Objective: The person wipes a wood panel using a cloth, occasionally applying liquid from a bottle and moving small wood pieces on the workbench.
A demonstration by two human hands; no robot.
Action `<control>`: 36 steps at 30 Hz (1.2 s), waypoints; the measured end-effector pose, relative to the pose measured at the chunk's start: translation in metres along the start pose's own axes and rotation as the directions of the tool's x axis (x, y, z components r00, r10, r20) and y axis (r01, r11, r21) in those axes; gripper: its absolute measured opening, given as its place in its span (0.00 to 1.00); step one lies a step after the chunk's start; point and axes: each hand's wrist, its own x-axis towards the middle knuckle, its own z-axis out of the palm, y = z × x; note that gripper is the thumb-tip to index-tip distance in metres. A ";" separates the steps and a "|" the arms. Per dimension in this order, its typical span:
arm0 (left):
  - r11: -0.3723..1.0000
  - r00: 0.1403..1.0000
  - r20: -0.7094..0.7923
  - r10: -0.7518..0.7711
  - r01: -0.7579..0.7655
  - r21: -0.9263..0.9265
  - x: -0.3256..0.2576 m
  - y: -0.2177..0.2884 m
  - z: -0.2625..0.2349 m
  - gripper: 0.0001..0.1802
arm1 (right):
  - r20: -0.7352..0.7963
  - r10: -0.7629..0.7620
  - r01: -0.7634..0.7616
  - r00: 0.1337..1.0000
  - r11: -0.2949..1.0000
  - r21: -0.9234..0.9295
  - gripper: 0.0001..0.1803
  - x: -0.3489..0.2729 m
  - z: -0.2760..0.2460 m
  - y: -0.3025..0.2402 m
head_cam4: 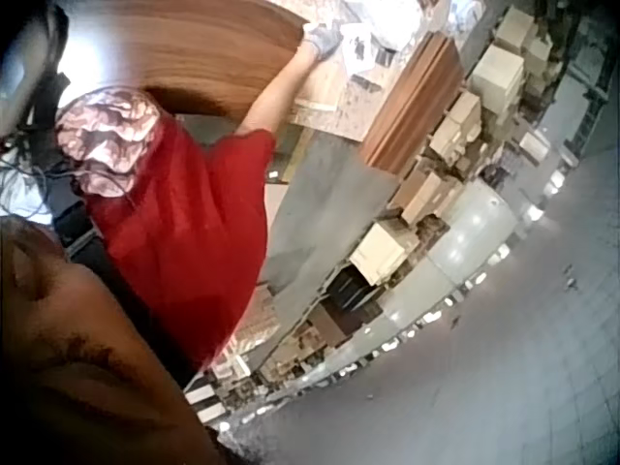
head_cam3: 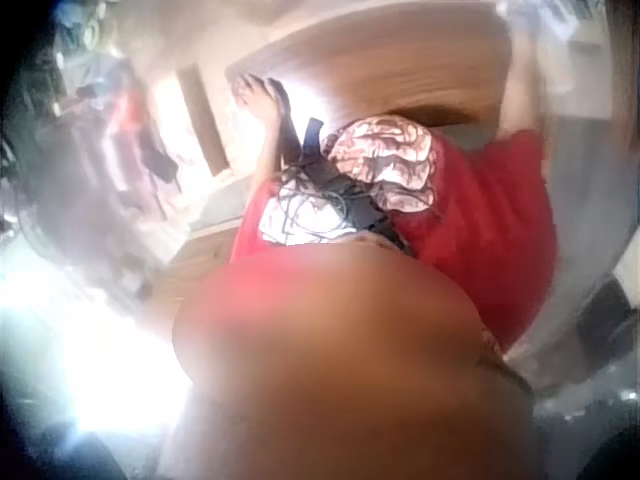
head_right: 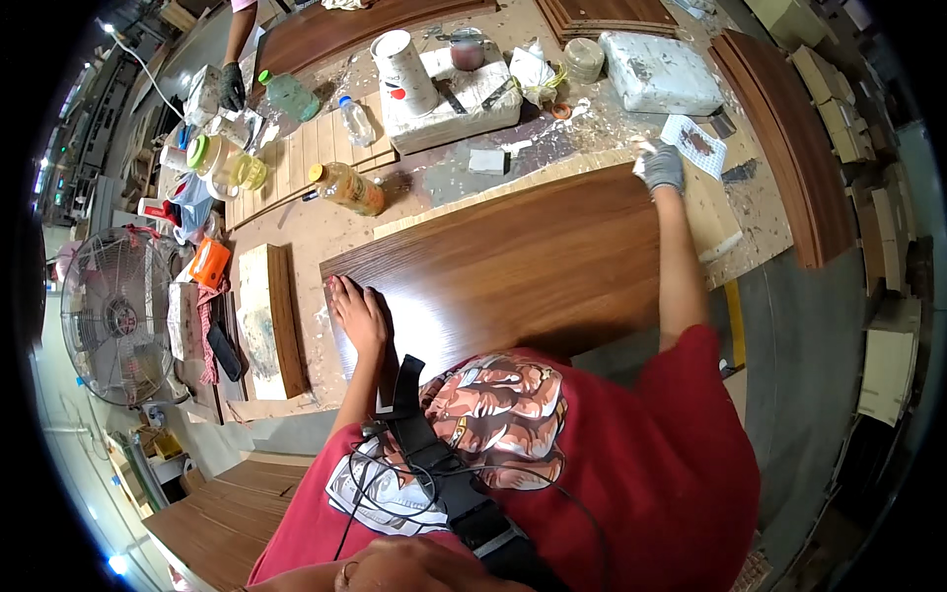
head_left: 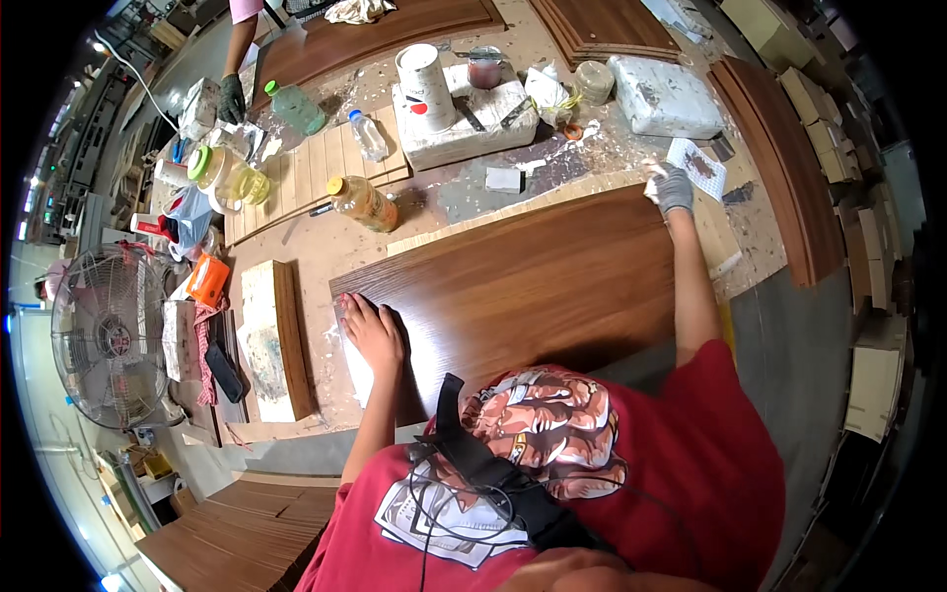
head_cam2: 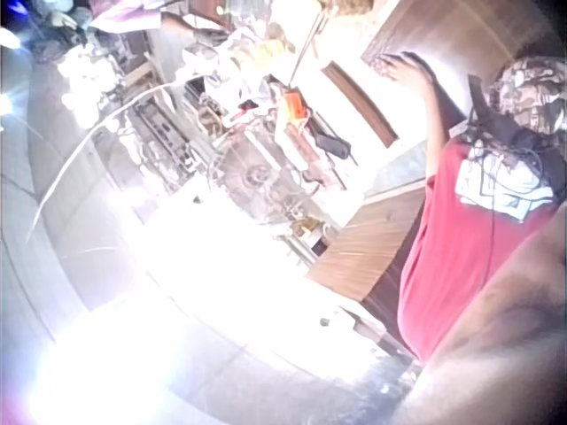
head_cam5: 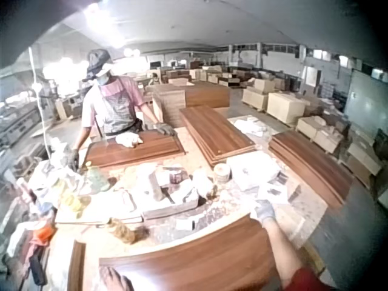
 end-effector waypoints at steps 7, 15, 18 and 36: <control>0.995 0.999 -0.030 0.032 -0.034 -0.095 0.015 0.010 0.004 0.34 | 0.060 0.070 -0.061 0.996 0.987 -0.149 0.12 -0.037 0.045 -0.023; 0.909 0.999 0.049 0.015 0.006 -0.417 -0.055 -0.039 -0.050 0.28 | 0.112 0.167 -0.080 0.980 0.833 -0.547 0.11 -0.049 0.064 -0.078; 0.951 0.986 0.162 0.024 0.028 -0.308 -0.100 -0.051 -0.077 0.29 | 0.222 0.205 0.023 0.953 0.684 -0.729 0.15 -0.062 0.097 -0.111; -0.092 0.621 0.720 -0.309 0.734 -0.673 -0.198 -0.134 -0.074 0.14 | 0.352 -0.556 0.579 0.753 0.814 0.049 0.12 -0.149 0.229 -0.587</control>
